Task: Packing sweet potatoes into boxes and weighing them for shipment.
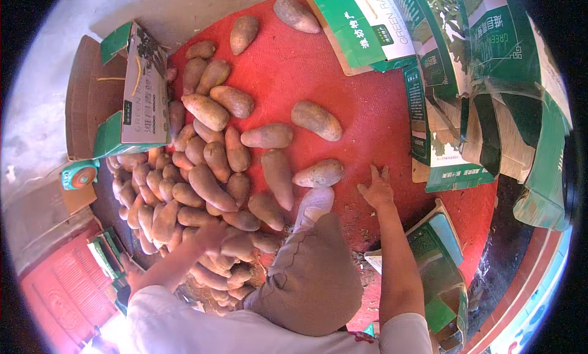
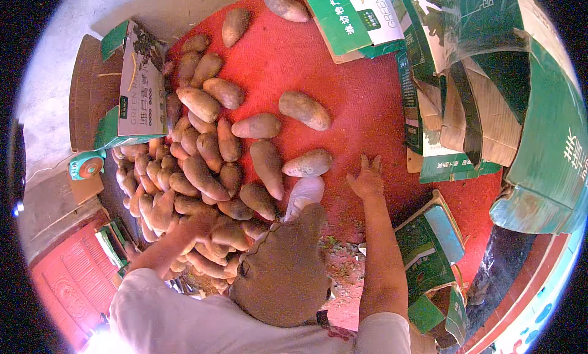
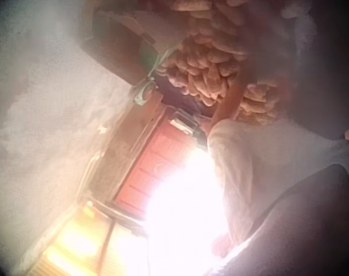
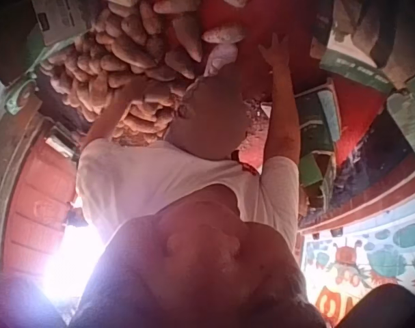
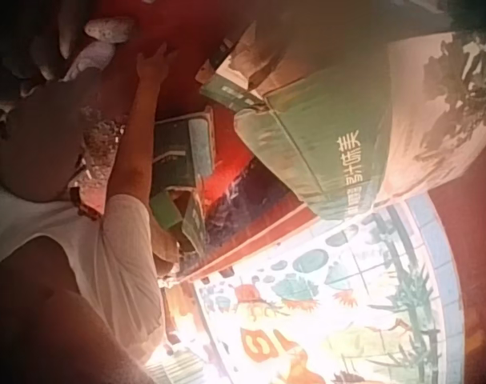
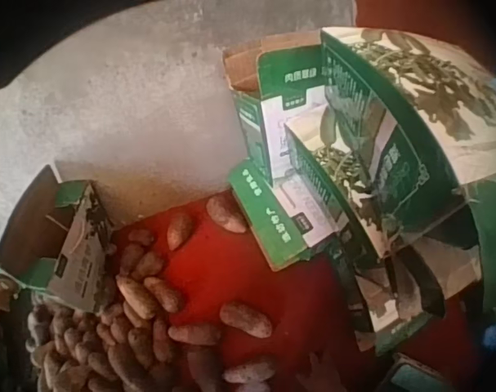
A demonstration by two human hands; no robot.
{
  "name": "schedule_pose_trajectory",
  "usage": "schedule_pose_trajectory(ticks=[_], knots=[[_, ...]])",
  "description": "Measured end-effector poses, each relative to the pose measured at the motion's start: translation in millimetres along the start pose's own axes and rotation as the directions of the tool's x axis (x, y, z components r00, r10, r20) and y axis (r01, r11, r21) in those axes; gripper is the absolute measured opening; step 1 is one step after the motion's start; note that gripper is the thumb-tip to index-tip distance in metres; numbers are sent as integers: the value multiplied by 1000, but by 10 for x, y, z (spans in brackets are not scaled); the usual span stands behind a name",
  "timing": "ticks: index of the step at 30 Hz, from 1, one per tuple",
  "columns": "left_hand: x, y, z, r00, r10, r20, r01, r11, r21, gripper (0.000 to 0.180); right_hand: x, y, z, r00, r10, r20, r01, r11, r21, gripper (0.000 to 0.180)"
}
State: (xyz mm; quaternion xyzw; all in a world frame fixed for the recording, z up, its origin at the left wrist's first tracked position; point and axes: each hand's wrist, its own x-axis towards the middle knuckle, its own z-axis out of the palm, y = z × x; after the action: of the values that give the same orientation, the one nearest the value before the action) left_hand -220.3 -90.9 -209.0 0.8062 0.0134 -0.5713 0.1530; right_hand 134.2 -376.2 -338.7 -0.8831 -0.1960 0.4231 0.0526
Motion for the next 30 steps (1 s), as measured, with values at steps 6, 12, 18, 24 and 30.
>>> schedule_pose_trajectory(ticks=[6,12,18,24,30], knots=[[-157,120,407,994,21,-111,29,902,431,45,2,15,7,1000,3,-11,-4,999,-47,82],[114,9,-53,952,-294,-80,302,946,118,38,60,31,-8,1000,6,-10,-7,1000,-5,83],[811,83,-1723,673,-78,-736,-156,957,-243,39,24,-24,-112,999,37,7,-37,999,4,83],[1940,-473,-3333,269,-192,-944,110,980,-168,59,52,-87,-61,1000,-20,10,20,999,-26,84],[2493,-489,-4237,342,-266,-901,424,900,-104,57,34,18,-68,998,-44,50,40,995,91,86]])
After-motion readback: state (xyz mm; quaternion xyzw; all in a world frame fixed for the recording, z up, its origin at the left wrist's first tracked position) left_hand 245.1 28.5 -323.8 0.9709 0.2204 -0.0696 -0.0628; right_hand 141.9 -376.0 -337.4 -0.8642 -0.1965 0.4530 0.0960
